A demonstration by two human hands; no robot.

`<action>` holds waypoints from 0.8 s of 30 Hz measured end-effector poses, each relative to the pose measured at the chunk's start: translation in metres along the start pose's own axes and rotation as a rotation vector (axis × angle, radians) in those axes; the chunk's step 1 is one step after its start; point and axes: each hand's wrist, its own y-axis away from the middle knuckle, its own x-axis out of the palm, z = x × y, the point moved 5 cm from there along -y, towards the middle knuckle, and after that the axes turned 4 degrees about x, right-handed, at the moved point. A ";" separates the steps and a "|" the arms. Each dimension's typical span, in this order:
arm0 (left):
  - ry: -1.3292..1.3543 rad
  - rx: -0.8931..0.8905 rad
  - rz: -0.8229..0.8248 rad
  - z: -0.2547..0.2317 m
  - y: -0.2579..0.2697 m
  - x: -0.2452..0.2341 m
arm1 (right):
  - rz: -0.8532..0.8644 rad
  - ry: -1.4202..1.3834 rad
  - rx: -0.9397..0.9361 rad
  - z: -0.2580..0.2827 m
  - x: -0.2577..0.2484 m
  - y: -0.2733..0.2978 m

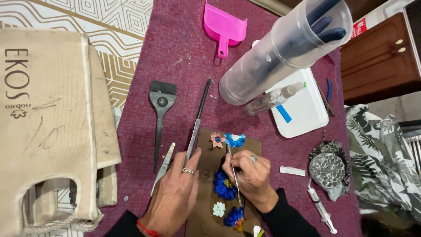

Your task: Decorating a piece of cardboard with small artificial flowers and butterflies using tweezers.

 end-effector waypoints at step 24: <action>0.030 0.027 0.022 -0.003 0.000 -0.003 | 0.024 0.124 -0.008 0.011 0.007 -0.003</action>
